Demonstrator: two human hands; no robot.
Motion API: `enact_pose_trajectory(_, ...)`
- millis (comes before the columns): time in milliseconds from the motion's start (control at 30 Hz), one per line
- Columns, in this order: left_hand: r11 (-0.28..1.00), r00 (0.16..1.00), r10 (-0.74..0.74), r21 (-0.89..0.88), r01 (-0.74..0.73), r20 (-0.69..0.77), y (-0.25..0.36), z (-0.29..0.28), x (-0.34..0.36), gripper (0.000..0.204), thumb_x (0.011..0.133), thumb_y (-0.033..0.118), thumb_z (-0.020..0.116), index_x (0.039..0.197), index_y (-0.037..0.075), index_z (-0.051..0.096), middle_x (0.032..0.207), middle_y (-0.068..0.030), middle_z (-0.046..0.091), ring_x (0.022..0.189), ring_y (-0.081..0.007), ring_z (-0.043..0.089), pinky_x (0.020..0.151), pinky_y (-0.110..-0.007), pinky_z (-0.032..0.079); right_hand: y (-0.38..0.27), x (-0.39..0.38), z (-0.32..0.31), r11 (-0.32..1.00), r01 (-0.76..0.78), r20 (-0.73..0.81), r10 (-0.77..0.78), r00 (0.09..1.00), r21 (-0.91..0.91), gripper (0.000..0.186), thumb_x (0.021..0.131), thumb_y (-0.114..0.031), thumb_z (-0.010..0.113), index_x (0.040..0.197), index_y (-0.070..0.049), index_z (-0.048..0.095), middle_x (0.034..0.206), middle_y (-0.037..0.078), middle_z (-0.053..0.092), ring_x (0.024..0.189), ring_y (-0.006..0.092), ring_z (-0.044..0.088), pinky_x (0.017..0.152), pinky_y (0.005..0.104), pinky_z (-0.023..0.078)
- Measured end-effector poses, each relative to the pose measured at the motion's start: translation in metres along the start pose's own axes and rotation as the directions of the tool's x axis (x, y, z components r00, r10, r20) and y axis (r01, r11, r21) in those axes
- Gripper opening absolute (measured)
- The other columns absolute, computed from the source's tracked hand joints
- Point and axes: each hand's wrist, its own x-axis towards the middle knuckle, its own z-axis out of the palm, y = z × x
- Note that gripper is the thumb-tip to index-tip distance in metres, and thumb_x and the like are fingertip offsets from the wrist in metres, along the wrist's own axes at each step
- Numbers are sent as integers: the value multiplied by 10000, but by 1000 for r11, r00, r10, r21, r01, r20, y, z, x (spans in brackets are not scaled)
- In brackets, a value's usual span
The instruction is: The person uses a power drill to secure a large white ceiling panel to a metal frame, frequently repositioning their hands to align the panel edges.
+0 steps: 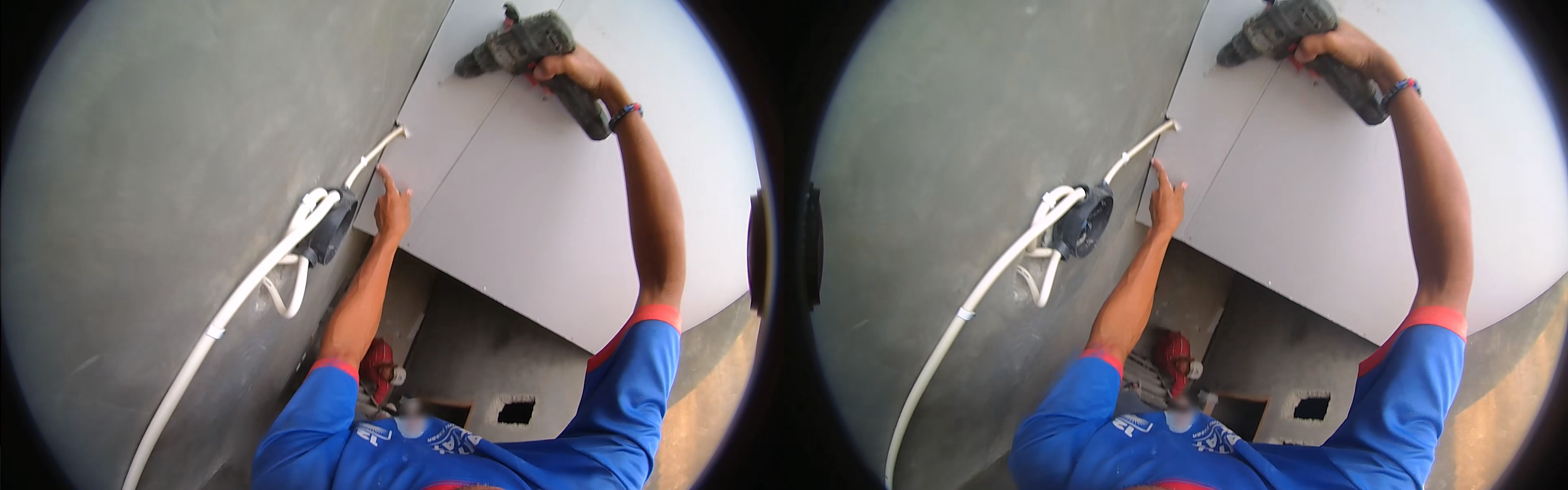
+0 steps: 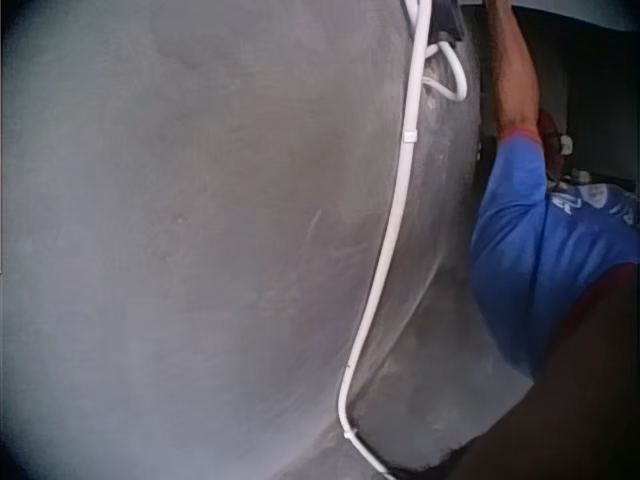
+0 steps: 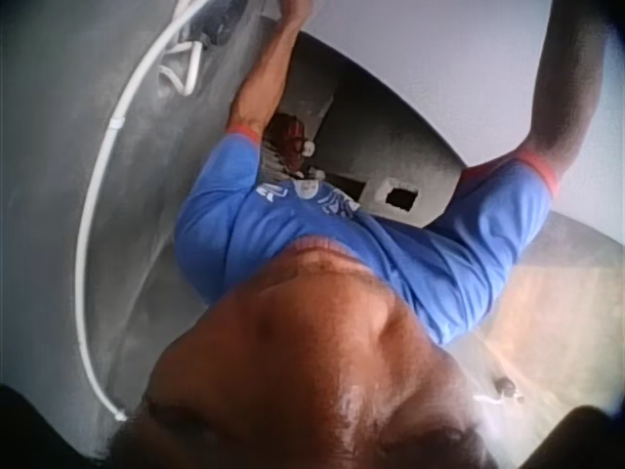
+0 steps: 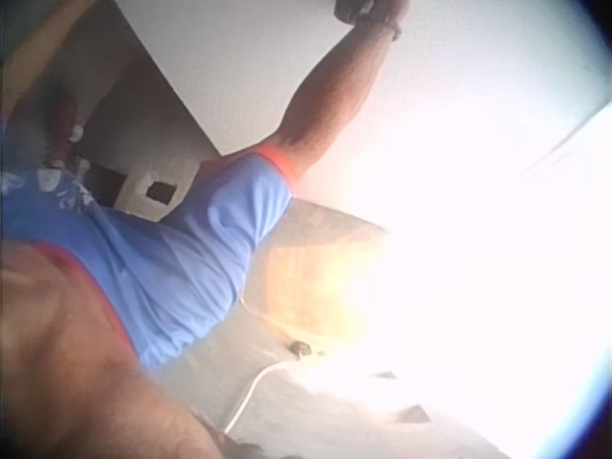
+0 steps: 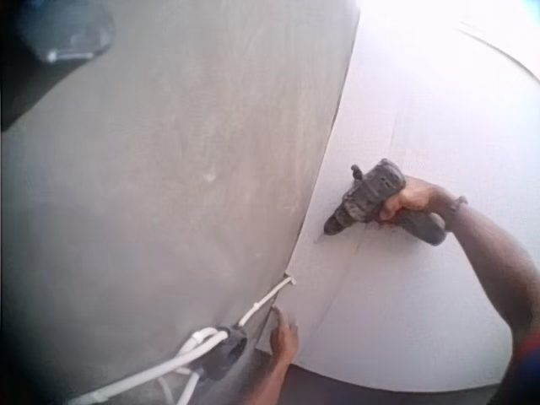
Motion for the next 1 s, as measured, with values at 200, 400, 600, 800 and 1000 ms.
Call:
enact_pose_trajectory(200,975,973,223,-36,-221,55,85,-30,2,852,924,210,625,1530,50,48,643,-190,632,613,-386,644,555,-468,482,6,-6,-8,988,-59,35,55,998,141,506,617,-183,702,1072,23,625,905,140,650,748,220,642,610,358,579)
enact_pose_trajectory(400,939,948,319,135,-315,-8,129,-52,72,867,936,215,617,1527,30,11,615,-183,615,574,-369,641,522,-452,482,-18,-6,3,980,6,4,-6,1000,200,426,609,-159,689,998,6,631,792,113,648,629,194,620,568,338,535)
enact_pose_trajectory(600,936,938,347,74,-344,-19,124,-40,75,867,939,235,618,1532,48,15,637,-211,627,597,-365,658,529,-450,501,-9,-6,-2,978,-32,66,18,998,206,475,623,-122,698,1071,8,610,915,120,631,710,212,627,573,352,565)
enact_pose_trajectory(800,959,966,241,129,-251,92,142,-55,69,870,942,214,607,1527,37,-12,666,-222,643,639,-382,671,562,-456,516,-9,-6,1,985,-54,71,43,997,164,410,629,-130,701,1012,-1,630,827,97,648,679,183,621,572,337,545)
enact_pose_trajectory(1000,963,967,250,85,-254,53,130,-46,78,882,955,226,592,1526,54,-58,650,-216,633,592,-368,654,524,-453,499,-48,-34,3,988,32,2,-32,999,153,404,658,-124,699,1034,13,639,845,96,658,699,176,624,616,335,552)
